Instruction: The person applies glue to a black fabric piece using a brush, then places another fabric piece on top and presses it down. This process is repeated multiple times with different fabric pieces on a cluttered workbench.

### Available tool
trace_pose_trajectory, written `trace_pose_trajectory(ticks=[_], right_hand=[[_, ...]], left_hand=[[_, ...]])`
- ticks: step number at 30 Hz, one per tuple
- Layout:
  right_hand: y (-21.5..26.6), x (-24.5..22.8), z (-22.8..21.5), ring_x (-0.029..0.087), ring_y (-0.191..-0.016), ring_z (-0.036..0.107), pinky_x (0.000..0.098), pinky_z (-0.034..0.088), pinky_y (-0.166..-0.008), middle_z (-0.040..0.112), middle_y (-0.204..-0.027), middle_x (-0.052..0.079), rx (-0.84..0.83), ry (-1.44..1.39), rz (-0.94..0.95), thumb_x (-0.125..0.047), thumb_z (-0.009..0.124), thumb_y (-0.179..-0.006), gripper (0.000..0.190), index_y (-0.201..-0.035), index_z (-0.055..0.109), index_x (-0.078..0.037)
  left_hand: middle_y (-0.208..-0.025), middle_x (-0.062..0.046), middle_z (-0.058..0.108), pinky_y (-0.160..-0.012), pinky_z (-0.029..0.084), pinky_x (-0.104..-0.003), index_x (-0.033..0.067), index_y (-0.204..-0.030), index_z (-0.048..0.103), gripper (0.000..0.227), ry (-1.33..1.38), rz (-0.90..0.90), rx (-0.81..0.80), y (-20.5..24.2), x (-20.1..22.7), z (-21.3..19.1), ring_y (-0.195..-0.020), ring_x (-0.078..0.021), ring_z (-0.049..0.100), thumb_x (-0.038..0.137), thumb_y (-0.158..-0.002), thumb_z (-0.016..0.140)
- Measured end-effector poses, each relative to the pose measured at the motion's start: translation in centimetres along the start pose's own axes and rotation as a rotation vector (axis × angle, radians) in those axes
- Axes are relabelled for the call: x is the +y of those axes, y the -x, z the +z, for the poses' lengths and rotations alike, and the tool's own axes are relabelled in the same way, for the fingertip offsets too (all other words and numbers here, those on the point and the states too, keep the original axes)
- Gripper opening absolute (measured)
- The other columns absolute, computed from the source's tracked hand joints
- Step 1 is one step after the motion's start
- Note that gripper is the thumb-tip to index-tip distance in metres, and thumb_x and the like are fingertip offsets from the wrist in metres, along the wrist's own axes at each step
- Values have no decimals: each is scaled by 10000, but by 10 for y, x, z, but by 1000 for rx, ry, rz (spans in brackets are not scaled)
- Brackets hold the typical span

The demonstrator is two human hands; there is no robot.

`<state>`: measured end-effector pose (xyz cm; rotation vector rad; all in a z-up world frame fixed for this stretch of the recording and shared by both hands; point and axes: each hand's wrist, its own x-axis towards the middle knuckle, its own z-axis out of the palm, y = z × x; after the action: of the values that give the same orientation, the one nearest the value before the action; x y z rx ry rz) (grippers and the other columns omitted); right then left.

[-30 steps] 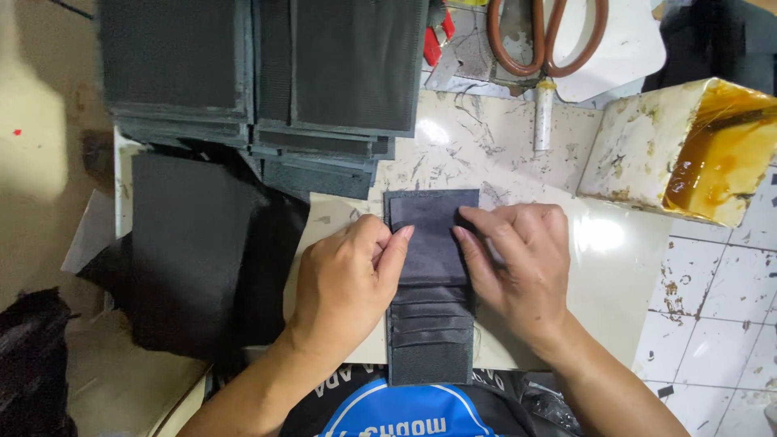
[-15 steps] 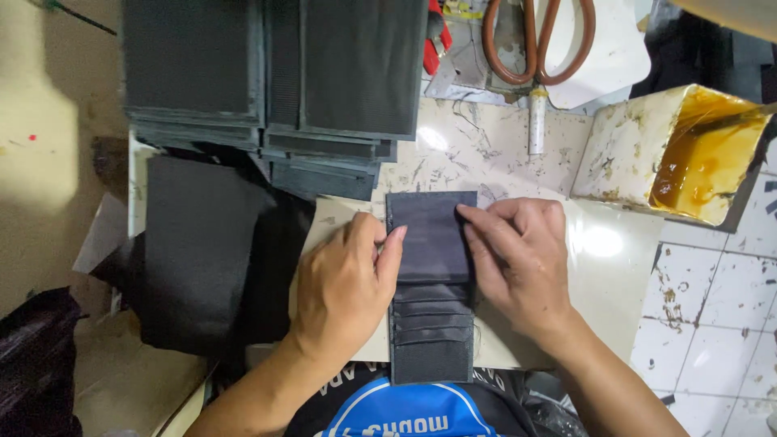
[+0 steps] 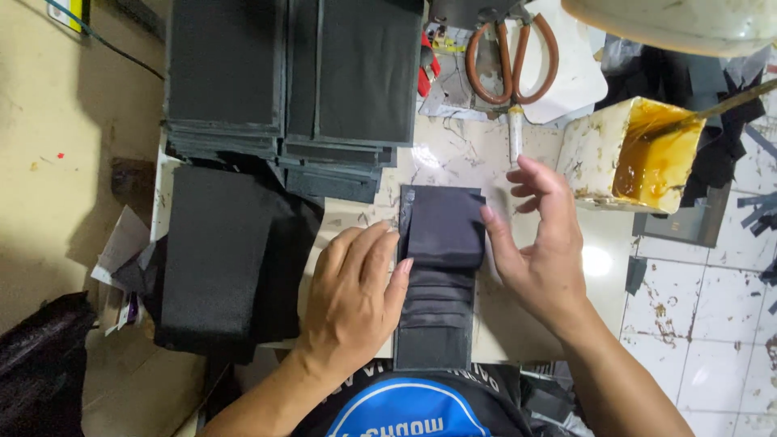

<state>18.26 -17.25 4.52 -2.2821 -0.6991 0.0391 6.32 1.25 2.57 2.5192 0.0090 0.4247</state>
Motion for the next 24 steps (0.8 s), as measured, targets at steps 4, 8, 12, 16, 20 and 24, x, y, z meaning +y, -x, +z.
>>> trace_pose_trajectory(ticks=[4,8,12,16,20,24], right_hand=[[16,10,8,283,-1085,579,378,529,-925,544,-1270,219,11,1,10,-43,736,-909,622,-1429,414,73],[15,1,8,207,-931,607,302,535,-784,590,-1198,175,-10,-85,129,-6,745,-882,641,-1424,407,55],[14,1,12,143,-905,552,223,522,-756,499,-1255,173,-55,-462,207,133,669,-874,700,-1463,308,24],[41,-3,7,196,-1027,671,280,585,-835,486,-1432,175,-117,-722,87,156,665,-867,739,-1458,297,-90],[66,1,-1,206,-1088,657,297,658,-901,427,-1468,233,-189,-833,-71,204,667,-839,852,-1500,282,-171],[75,6,2,211,-995,719,249,672,-801,468,-1430,229,-117,-818,53,191,675,-814,902,-1505,251,-203]], left_hand=[[-1481,-137,551,-1132,430,-493,42,-1425,521,531,-74,127,-120,15,-6,22,-1349,-331,480,298,-985,671],[-1333,-216,616,-1068,472,-451,-45,-1350,553,468,41,50,-76,11,2,10,-1240,-343,561,228,-981,647],[-1153,-199,652,-887,540,-382,-70,-1291,530,403,228,-52,-3,2,7,-2,-1009,-284,640,139,-969,652],[-1122,-127,644,-883,499,-364,-36,-1312,504,428,384,-244,-42,-4,5,-11,-962,-227,608,204,-976,614],[-1083,-126,697,-520,445,-207,-39,-1382,490,710,816,-454,-281,-7,1,-23,-714,-107,539,294,-819,764],[-752,-16,717,-362,321,-209,29,-1049,781,302,788,-497,-412,-9,2,-32,-465,-42,442,118,-767,842]])
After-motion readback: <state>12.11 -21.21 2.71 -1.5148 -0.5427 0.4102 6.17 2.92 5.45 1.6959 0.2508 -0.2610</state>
